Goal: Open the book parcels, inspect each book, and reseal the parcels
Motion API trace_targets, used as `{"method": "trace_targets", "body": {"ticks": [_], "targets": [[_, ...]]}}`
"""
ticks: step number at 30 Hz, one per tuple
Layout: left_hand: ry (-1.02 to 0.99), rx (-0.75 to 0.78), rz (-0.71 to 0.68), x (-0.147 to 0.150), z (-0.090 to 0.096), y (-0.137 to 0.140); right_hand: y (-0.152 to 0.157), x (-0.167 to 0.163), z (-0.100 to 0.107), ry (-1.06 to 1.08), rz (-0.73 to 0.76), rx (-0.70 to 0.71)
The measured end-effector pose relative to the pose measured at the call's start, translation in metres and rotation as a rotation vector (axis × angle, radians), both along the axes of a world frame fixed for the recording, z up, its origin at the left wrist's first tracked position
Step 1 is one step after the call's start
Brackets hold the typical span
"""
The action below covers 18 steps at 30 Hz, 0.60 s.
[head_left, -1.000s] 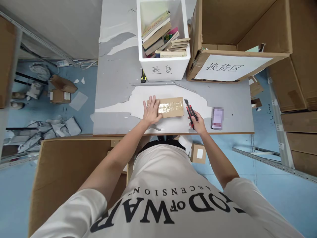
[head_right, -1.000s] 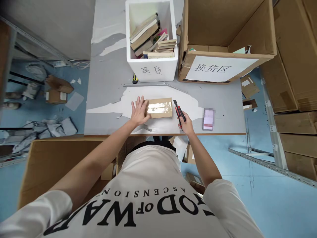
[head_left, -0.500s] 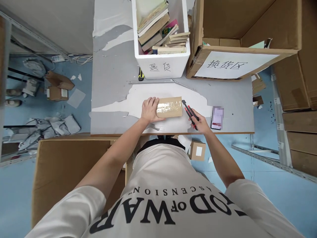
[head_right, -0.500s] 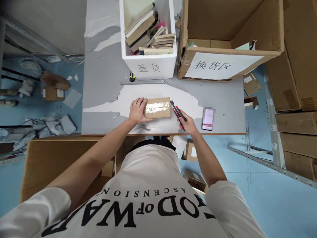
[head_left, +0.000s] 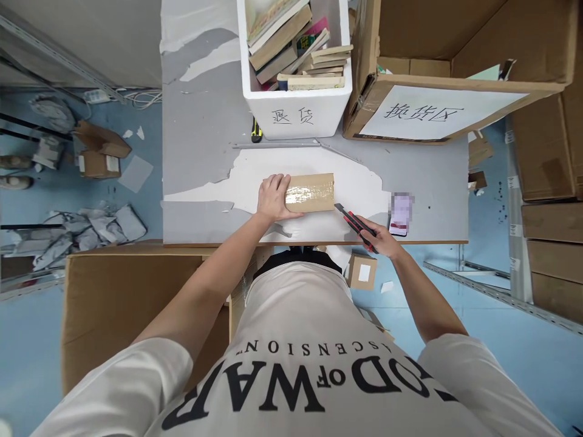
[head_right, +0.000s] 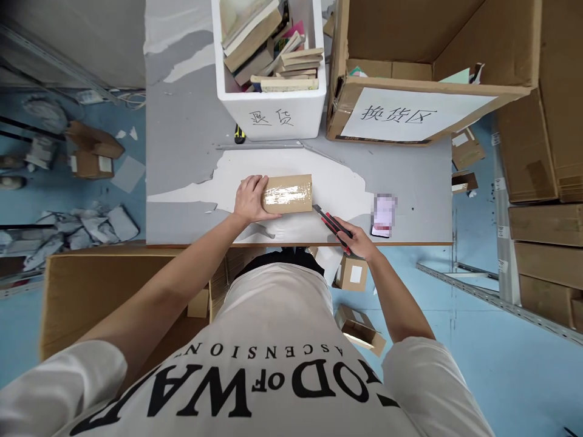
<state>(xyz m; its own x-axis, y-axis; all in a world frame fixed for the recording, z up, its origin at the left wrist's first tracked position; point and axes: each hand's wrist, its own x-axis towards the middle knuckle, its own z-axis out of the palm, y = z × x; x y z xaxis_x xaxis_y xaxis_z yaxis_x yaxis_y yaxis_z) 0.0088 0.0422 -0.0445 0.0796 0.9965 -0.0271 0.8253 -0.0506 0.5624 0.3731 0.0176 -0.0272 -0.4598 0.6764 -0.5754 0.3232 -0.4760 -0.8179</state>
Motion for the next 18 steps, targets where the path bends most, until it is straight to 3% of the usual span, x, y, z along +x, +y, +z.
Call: {"method": "trace_targets", "body": {"ticks": [6,10,13,18], "targets": [[0.189,-0.016,-0.053,0.0,0.005,-0.001,-0.01,0.008,-0.005,0.005,-0.061,-0.002],[0.188,-0.067,-0.074,0.0,0.009,-0.001,-0.021,-0.004,-0.013,0.063,-0.368,0.083],[0.107,-0.111,-0.079,-0.007,0.012,0.002,-0.025,-0.032,-0.022,0.106,-0.589,0.1],[-0.235,-0.086,0.247,-0.041,0.005,0.013,-0.024,-0.088,-0.031,0.247,-0.726,0.031]]}}
